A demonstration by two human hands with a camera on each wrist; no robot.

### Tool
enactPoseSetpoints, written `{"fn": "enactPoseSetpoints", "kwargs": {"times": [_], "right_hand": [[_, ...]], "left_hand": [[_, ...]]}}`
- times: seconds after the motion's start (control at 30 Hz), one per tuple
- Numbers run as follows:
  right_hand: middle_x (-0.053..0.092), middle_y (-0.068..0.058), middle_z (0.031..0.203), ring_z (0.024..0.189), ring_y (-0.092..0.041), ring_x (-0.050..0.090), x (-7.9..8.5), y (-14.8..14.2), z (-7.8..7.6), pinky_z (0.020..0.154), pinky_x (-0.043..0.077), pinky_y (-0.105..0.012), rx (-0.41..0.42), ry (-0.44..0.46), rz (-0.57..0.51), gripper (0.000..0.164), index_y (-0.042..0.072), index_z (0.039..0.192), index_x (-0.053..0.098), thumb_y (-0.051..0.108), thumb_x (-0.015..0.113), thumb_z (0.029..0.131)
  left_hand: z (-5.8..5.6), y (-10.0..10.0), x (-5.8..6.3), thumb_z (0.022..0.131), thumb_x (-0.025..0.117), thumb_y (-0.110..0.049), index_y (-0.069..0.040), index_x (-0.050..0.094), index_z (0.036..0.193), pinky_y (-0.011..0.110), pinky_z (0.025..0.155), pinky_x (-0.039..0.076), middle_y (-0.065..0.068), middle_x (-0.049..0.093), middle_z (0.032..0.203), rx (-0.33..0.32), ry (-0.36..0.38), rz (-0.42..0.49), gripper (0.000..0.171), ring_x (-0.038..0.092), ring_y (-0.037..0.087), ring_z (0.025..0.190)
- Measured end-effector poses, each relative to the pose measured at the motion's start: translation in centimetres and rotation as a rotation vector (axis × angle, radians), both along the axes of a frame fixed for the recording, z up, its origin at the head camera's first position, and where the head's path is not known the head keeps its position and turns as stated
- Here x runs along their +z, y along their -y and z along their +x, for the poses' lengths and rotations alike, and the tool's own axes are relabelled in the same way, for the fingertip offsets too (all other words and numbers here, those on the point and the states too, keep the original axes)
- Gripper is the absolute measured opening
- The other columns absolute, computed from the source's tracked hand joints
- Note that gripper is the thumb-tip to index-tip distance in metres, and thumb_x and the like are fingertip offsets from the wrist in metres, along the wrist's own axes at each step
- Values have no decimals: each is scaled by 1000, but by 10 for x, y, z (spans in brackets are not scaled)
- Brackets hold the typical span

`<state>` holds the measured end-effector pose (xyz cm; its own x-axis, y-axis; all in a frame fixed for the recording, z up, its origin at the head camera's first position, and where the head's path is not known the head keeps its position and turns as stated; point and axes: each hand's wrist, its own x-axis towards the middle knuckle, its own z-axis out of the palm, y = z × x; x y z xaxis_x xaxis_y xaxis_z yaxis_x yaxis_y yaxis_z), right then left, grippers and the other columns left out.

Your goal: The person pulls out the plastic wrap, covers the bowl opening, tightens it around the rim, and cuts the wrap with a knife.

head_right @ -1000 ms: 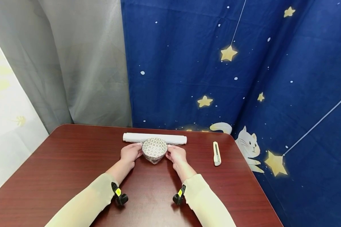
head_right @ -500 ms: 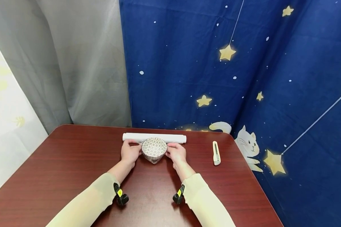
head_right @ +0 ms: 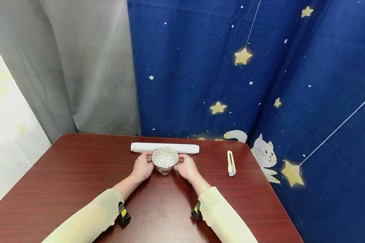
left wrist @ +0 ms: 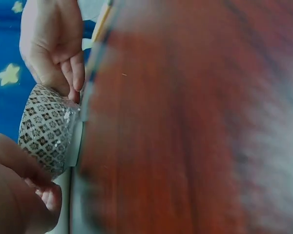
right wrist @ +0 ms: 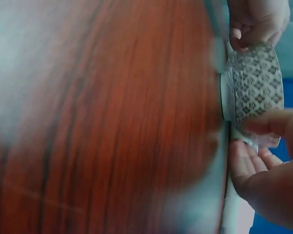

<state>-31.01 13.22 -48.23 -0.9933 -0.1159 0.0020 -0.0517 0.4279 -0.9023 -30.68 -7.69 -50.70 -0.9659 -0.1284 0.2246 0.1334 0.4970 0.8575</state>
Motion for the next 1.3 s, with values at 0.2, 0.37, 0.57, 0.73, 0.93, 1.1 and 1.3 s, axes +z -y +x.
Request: {"fn": "enactPoseSetpoints", "kwargs": {"times": [0.2,0.37,0.57,0.73,0.93,1.1,1.3], "right_hand": [[62,-32,138,130,-41,64,-2,11,9,115,52,-52,78,-88,301,94,-10,146,39,13,98,76],[56,-34,144,138,-44,59,-6,17,9,121,48,-54,52,-117,351,104,-11,147,34,17,102,74],[62,-33,135,127,-43,66,-32,13,-13,111,54,-53,35,-178,404,104,-10,141,36,25,104,70],[67,-33,122,110,-41,72,-33,13,-15,97,60,-47,40,-246,463,98,-10,134,37,28,102,72],[61,-37,131,117,-43,69,-10,16,1,105,57,-52,86,-173,391,101,-15,139,35,19,100,69],[57,-35,136,120,-41,67,-1,19,8,109,56,-51,103,-174,411,104,-17,142,36,22,102,72],[65,-34,130,120,-41,70,0,21,8,109,56,-50,51,-144,406,98,-14,138,38,21,102,72]], "left_hand": [[12,-5,-2,75,80,9,12,50,141,59,116,47,37,55,136,-89,12,-64,72,54,51,132],[18,-14,5,73,92,5,11,42,148,59,121,43,35,48,143,-89,74,-96,90,48,51,138],[18,-16,9,70,95,3,12,39,150,58,122,43,35,45,144,-96,84,-121,98,48,51,138],[16,-15,9,69,98,1,12,44,143,55,119,48,34,50,139,-74,50,-121,92,55,48,133],[13,-13,0,67,99,-1,11,45,137,56,113,52,34,52,132,-80,9,-128,89,59,50,124],[12,-12,-4,64,99,1,10,46,134,57,110,53,32,53,129,-68,-4,-116,88,61,48,120],[14,-10,5,67,98,2,13,46,136,58,113,52,35,52,132,-88,16,-126,88,60,50,124]]}}
